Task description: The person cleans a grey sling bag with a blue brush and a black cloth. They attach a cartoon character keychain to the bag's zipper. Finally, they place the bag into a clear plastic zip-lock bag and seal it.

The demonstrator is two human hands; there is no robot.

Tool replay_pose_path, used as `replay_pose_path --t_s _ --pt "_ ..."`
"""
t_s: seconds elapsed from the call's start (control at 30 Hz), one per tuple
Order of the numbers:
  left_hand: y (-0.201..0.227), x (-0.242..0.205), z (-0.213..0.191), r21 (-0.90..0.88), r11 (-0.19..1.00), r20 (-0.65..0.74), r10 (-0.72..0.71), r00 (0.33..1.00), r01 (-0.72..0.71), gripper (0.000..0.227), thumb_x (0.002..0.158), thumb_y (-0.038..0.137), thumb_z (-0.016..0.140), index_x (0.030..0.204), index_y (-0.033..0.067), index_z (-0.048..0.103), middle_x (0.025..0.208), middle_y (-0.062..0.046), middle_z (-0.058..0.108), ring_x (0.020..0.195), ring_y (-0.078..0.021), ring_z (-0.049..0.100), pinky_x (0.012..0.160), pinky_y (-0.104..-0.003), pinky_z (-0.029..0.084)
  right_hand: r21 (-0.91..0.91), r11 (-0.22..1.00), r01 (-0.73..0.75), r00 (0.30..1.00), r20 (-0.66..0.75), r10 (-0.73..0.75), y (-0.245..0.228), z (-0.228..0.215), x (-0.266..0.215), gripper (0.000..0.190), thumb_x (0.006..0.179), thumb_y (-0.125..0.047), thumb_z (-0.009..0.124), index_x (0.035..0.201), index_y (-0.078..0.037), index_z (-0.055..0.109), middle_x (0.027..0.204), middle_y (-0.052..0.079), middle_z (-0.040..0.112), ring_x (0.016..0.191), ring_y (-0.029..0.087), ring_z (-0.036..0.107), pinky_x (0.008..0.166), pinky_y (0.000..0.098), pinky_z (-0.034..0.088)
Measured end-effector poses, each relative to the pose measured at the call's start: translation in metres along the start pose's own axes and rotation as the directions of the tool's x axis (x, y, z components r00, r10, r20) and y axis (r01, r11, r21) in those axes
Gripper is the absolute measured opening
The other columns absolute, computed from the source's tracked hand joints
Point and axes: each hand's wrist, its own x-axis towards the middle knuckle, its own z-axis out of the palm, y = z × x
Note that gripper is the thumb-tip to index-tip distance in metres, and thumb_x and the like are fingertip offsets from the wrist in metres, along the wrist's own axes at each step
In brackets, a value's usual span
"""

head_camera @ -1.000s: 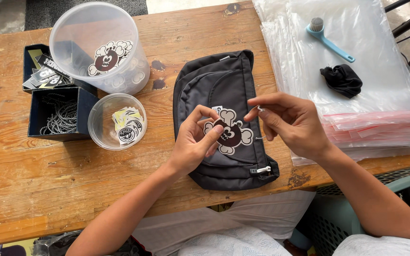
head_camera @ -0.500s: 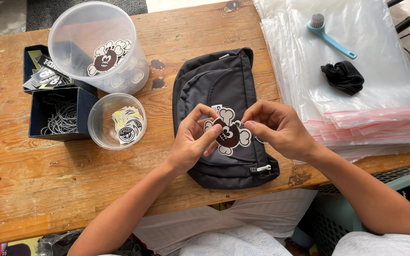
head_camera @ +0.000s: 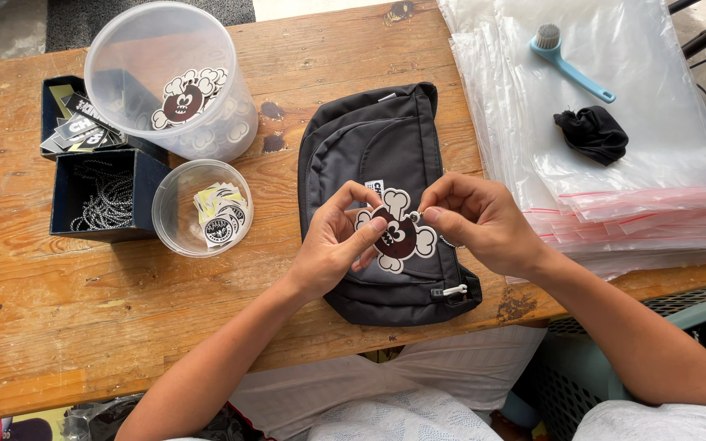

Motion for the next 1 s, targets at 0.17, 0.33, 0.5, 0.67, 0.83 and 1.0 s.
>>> replay_pose_path --t_s 0.17,0.33,0.5,0.67,0.83,1.0 --pt "0.002 0.0 0.0 0.005 1.0 0.004 -0.003 1.0 0.003 0.02 0.098 0.01 0.061 0.113 0.0009 0.051 0.067 -0.009 0.061 0.046 -0.007 0.057 0.039 -0.016 0.045 0.104 0.994 -0.027 0.999 0.027 0.024 0.009 -0.005 0.0 0.009 0.097 -0.006 0.061 0.1 0.001 0.065 0.057 0.001 0.045 0.05 0.006 0.037 0.043 0.0195 0.034" --pt "0.003 0.0 0.001 0.01 1.0 0.007 -0.016 1.0 0.016 0.021 0.098 0.01 0.061 0.113 0.0012 0.05 0.066 -0.008 0.061 0.046 -0.0068 0.057 0.04 -0.015 0.045 0.152 0.987 -0.058 0.997 0.052 0.051 0.008 -0.002 0.001 0.01 0.096 -0.006 0.061 0.099 0.003 0.064 0.056 0.0 0.041 0.049 0.005 0.033 0.042 0.0194 0.031" --pt "0.003 0.0 0.001 0.013 1.0 0.011 -0.012 1.0 0.012 0.02 0.098 0.009 0.061 0.113 0.0009 0.05 0.064 -0.008 0.06 0.045 -0.0066 0.056 0.04 -0.015 0.045 0.112 0.992 -0.063 0.997 0.049 0.058 0.006 0.001 0.001 0.011 0.096 -0.008 0.063 0.098 0.002 0.065 0.057 0.001 0.045 0.05 0.004 0.036 0.043 0.0187 0.031" --pt "0.004 0.0 0.002 0.032 0.999 0.012 -0.012 1.0 0.011 0.019 0.098 0.009 0.061 0.112 0.0012 0.051 0.064 -0.008 0.06 0.044 -0.0064 0.056 0.04 -0.015 0.044 0.009 0.999 -0.045 0.997 0.06 0.044 -0.005 0.006 0.001 0.01 0.094 -0.008 0.064 0.096 0.002 0.068 0.059 0.005 0.055 0.05 0.005 0.043 0.044 0.0192 0.037" --pt "0.003 0.0 0.002 0.034 0.999 0.015 -0.007 1.0 0.006 0.019 0.098 0.009 0.061 0.112 0.0005 0.051 0.061 -0.008 0.058 0.043 -0.0064 0.055 0.041 -0.015 0.043 0.021 0.999 -0.026 0.998 0.054 0.025 -0.002 0.002 0.0 0.011 0.093 -0.007 0.064 0.099 0.001 0.069 0.061 0.006 0.056 0.05 0.006 0.042 0.044 0.02 0.037" --pt "0.003 0.0 0.003 0.03 1.0 0.002 -0.002 1.0 0.002 0.02 0.097 0.009 0.061 0.112 0.0 0.051 0.061 -0.009 0.059 0.042 -0.0071 0.055 0.04 -0.016 0.043 -0.023 1.0 -0.006 0.999 0.047 0.007 -0.004 0.001 0.0 0.012 0.091 -0.004 0.065 0.1 0.001 0.07 0.059 0.005 0.057 0.05 0.004 0.045 0.044 0.0177 0.038"
